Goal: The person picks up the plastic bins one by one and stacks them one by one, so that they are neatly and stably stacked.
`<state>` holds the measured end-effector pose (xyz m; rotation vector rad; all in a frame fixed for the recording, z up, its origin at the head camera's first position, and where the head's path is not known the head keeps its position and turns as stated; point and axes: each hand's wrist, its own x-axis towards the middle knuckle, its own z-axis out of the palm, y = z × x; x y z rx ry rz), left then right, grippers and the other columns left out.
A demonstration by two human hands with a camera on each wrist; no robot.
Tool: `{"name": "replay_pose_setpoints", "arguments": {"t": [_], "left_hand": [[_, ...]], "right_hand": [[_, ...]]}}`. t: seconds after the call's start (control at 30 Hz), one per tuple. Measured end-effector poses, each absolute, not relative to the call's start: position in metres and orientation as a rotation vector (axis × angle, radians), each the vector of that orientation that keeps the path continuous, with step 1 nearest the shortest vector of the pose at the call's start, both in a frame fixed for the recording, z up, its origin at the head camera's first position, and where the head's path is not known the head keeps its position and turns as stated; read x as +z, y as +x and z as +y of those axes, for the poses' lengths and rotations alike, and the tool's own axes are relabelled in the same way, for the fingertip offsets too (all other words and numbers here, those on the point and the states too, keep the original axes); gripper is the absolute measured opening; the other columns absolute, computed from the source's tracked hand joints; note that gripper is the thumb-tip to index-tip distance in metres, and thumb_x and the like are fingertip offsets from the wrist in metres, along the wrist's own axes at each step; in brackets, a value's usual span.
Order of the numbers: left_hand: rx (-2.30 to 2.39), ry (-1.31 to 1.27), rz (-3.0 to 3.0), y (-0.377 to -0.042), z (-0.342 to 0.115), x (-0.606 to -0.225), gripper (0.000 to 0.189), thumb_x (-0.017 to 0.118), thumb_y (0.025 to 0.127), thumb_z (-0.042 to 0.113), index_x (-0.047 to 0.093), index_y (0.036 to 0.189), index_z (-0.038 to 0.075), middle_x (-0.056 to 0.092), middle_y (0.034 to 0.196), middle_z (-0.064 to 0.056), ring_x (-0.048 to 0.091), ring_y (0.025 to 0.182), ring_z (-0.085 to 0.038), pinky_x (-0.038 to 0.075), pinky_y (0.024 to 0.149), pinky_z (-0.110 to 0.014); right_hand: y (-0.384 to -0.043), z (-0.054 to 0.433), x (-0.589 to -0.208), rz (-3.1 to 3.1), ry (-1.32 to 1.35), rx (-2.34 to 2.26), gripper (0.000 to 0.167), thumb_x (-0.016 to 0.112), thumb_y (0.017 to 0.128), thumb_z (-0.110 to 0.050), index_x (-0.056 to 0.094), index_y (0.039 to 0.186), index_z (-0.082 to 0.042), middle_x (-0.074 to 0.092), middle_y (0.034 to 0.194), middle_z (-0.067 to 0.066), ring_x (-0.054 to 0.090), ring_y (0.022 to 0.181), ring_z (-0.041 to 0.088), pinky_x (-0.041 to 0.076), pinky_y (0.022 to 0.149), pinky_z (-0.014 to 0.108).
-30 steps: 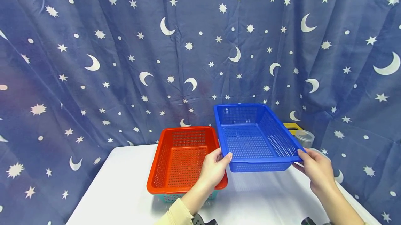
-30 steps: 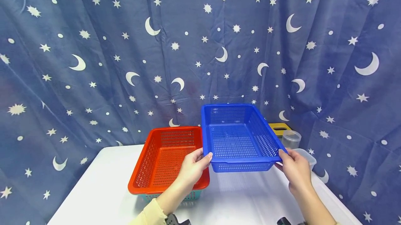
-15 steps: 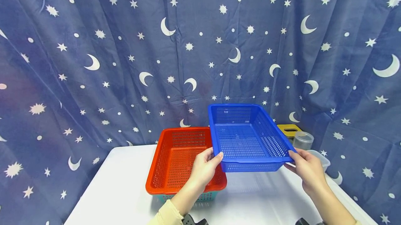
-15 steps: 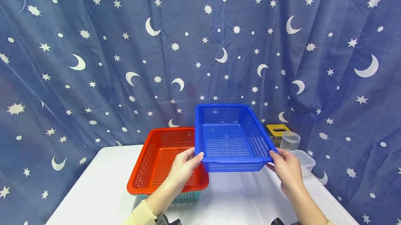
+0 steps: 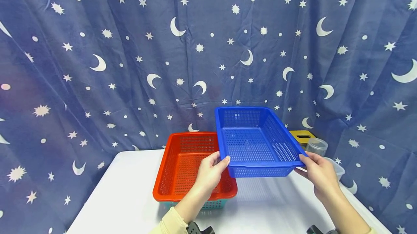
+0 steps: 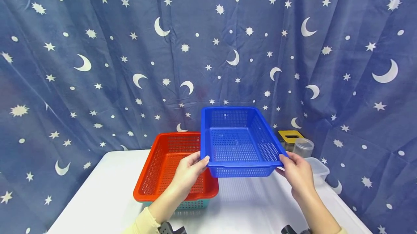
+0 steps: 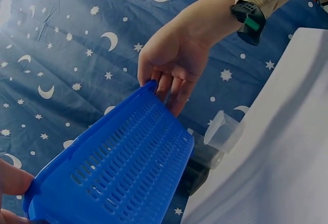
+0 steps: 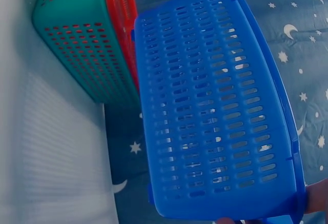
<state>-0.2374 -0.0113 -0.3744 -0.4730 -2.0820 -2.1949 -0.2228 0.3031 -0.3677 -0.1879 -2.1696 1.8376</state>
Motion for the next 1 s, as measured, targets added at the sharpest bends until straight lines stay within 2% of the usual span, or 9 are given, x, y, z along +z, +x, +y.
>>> {"name": "replay_pose_setpoints", "arguments": {"t": [0.33, 0.6, 0.8, 1.0], "left_hand": [[-2.191, -0.454, -2.083, -0.235, -0.029, -0.370, 0.045, 0.064, 0.101, 0.022, 0.060, 0.137, -0.006, 0.073, 0.118, -0.015, 0.068, 0.114, -0.028, 0.047, 0.107, -0.047], [-2.160, -0.434, -2.095, -0.232, -0.047, -0.368, 0.046, 0.064, 0.102, 0.024, 0.060, 0.137, -0.006, 0.072, 0.120, -0.015, 0.065, 0.119, -0.030, 0.045, 0.108, -0.048], [-2.165, -0.434, -2.080, -0.231, -0.058, -0.367, 0.047, 0.063, 0.103, 0.022, 0.058, 0.138, -0.008, 0.070, 0.123, -0.017, 0.063, 0.122, -0.035, 0.046, 0.107, -0.044], [-2.166, -0.441, -2.071, -0.230, -0.064, -0.369, 0.046, 0.063, 0.103, 0.022, 0.058, 0.138, -0.008, 0.070, 0.124, -0.018, 0.064, 0.121, -0.032, 0.047, 0.106, -0.043]], "right_hand": [[-0.226, 0.288, -0.363, -2.154, -0.165, 1.871, 0.050, 0.054, 0.107, -0.017, 0.043, 0.143, 0.017, 0.072, 0.102, 0.002, 0.071, 0.084, 0.005, 0.060, 0.081, 0.034], [-0.227, 0.271, -0.357, -2.160, -0.116, 1.865, 0.047, 0.055, 0.107, -0.017, 0.047, 0.140, 0.015, 0.071, 0.111, 0.012, 0.071, 0.086, 0.006, 0.059, 0.084, 0.038], [-0.227, 0.262, -0.357, -2.154, -0.113, 1.887, 0.048, 0.056, 0.107, -0.017, 0.047, 0.141, 0.015, 0.069, 0.118, 0.020, 0.072, 0.087, 0.007, 0.058, 0.086, 0.040], [-0.227, 0.255, -0.360, -2.168, -0.135, 1.895, 0.050, 0.055, 0.107, -0.020, 0.046, 0.142, 0.014, 0.062, 0.130, 0.028, 0.072, 0.090, 0.009, 0.056, 0.088, 0.043]]}}
